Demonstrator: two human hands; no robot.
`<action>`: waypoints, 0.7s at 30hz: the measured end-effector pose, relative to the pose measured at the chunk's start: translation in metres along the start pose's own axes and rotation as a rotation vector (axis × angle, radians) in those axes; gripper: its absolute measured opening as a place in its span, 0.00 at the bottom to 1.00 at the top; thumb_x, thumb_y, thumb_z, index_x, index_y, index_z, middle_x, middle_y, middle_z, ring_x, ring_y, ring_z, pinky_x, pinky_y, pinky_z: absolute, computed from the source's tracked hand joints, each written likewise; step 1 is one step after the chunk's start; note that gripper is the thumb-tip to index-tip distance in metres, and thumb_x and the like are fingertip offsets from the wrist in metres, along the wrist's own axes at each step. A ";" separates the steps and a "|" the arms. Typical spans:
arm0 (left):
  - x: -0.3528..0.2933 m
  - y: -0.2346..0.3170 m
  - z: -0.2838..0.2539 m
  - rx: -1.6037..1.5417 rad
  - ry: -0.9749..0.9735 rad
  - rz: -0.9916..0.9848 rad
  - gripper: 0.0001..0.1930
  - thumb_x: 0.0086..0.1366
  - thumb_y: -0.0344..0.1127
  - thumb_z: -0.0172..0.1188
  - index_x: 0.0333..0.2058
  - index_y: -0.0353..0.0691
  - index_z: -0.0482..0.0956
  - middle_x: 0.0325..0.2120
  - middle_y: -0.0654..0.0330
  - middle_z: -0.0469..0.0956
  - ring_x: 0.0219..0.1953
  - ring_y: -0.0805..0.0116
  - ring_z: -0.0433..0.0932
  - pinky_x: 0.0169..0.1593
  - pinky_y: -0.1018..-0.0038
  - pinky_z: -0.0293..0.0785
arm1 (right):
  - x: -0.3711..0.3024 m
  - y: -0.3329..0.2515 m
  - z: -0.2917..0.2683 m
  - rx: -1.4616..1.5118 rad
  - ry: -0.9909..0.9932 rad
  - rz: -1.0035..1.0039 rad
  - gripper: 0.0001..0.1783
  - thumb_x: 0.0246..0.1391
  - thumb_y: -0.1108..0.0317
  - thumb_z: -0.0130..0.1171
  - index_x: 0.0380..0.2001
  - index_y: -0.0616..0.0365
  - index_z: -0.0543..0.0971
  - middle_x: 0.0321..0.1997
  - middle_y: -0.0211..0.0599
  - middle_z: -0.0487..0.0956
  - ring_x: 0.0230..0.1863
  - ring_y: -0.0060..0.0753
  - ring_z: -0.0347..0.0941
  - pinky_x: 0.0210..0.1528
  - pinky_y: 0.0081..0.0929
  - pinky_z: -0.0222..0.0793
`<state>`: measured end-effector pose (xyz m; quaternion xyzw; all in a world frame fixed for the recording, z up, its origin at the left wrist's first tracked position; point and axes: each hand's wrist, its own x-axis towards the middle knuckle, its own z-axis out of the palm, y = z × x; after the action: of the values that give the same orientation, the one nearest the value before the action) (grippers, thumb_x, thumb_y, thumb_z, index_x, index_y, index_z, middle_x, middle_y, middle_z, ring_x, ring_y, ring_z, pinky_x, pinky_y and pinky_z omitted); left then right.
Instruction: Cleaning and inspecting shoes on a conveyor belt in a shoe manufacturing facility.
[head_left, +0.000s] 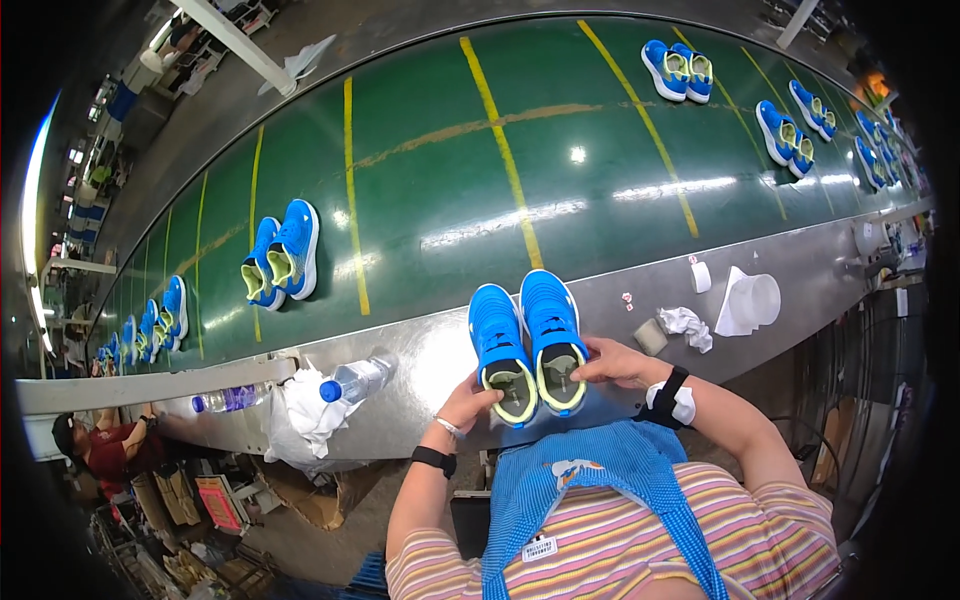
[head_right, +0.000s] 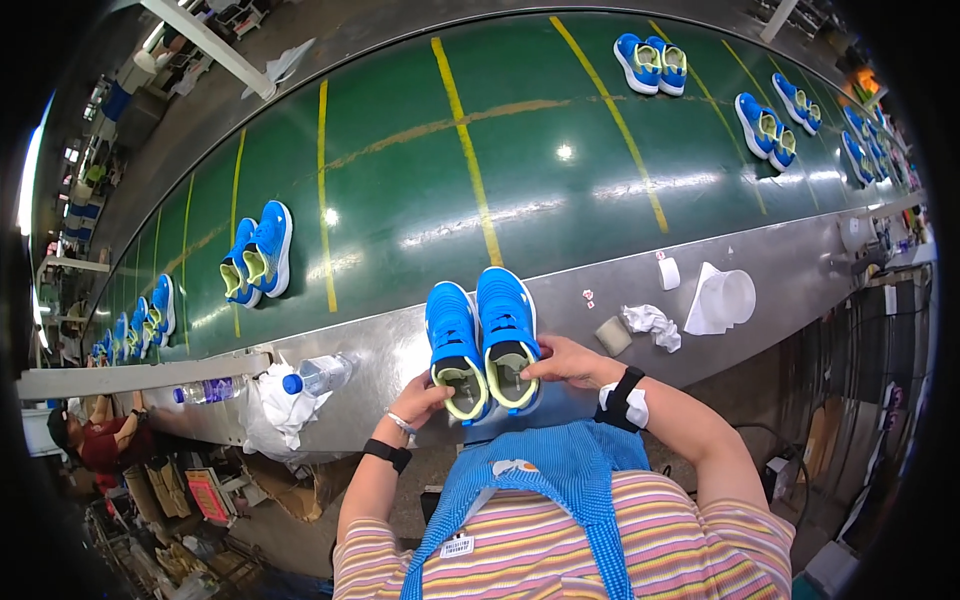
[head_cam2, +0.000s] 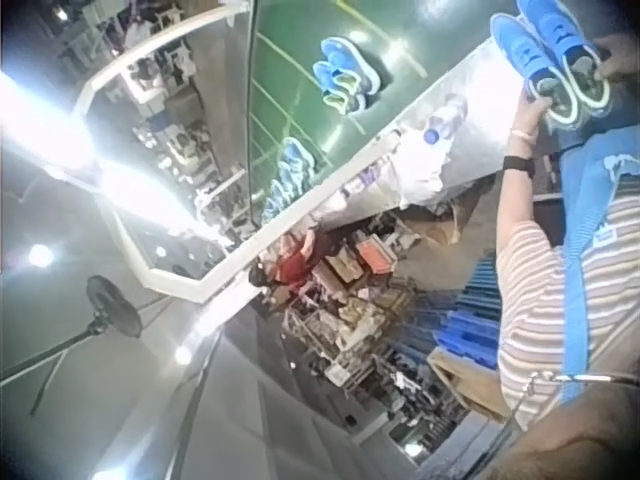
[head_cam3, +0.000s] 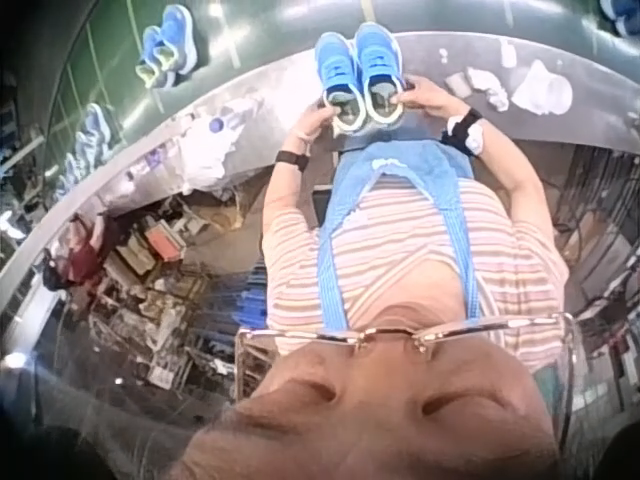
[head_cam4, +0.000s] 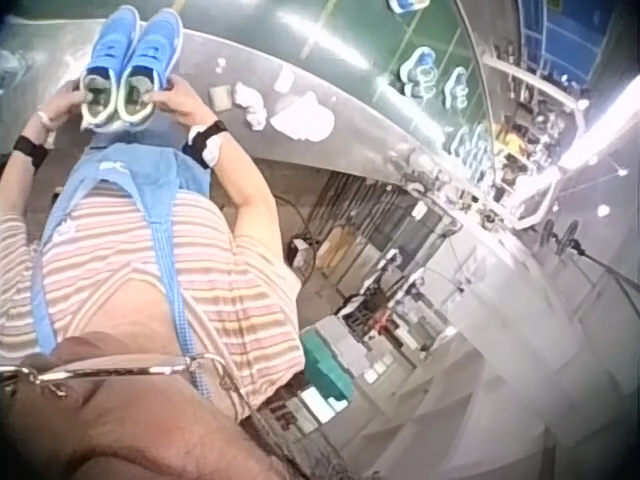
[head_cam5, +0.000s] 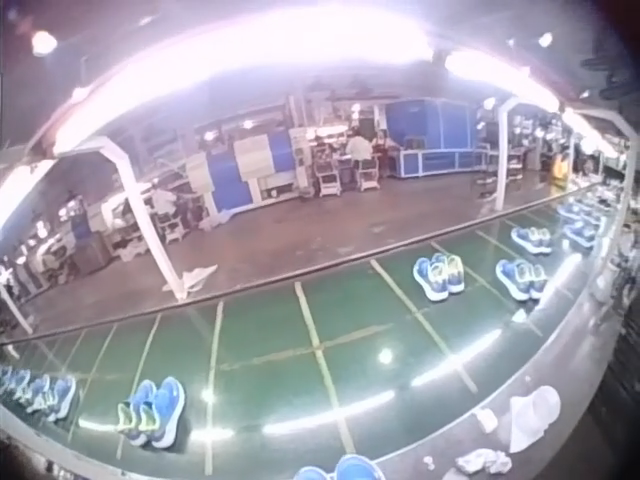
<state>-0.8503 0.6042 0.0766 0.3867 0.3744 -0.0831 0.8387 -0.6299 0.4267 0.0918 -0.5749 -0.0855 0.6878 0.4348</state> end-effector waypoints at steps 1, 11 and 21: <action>0.002 -0.002 -0.008 0.027 -0.022 -0.094 0.37 0.47 0.23 0.60 0.56 0.32 0.53 0.44 0.56 0.69 0.46 0.68 0.69 0.49 0.74 0.65 | -0.004 0.002 -0.001 0.043 -0.061 0.003 0.42 0.36 0.75 0.64 0.56 0.61 0.56 0.47 0.36 0.68 0.46 0.25 0.66 0.46 0.22 0.64; -0.027 -0.021 0.028 0.599 0.227 0.557 0.51 0.38 0.25 0.67 0.59 0.37 0.42 0.51 0.49 0.58 0.53 0.59 0.62 0.50 0.67 0.66 | -0.047 0.004 0.010 -0.342 0.079 -0.451 0.54 0.31 0.65 0.67 0.60 0.54 0.45 0.58 0.44 0.56 0.59 0.38 0.54 0.56 0.36 0.57; -0.033 -0.013 0.025 0.999 0.463 0.792 0.46 0.39 0.31 0.67 0.56 0.33 0.49 0.47 0.46 0.60 0.51 0.53 0.62 0.49 0.67 0.65 | -0.053 0.010 0.005 -0.563 0.280 -0.643 0.51 0.35 0.63 0.67 0.59 0.50 0.47 0.56 0.44 0.58 0.57 0.39 0.56 0.53 0.35 0.59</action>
<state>-0.8645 0.5723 0.1025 0.8436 0.2912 0.1525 0.4246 -0.6410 0.3860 0.1251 -0.7025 -0.3838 0.3835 0.4605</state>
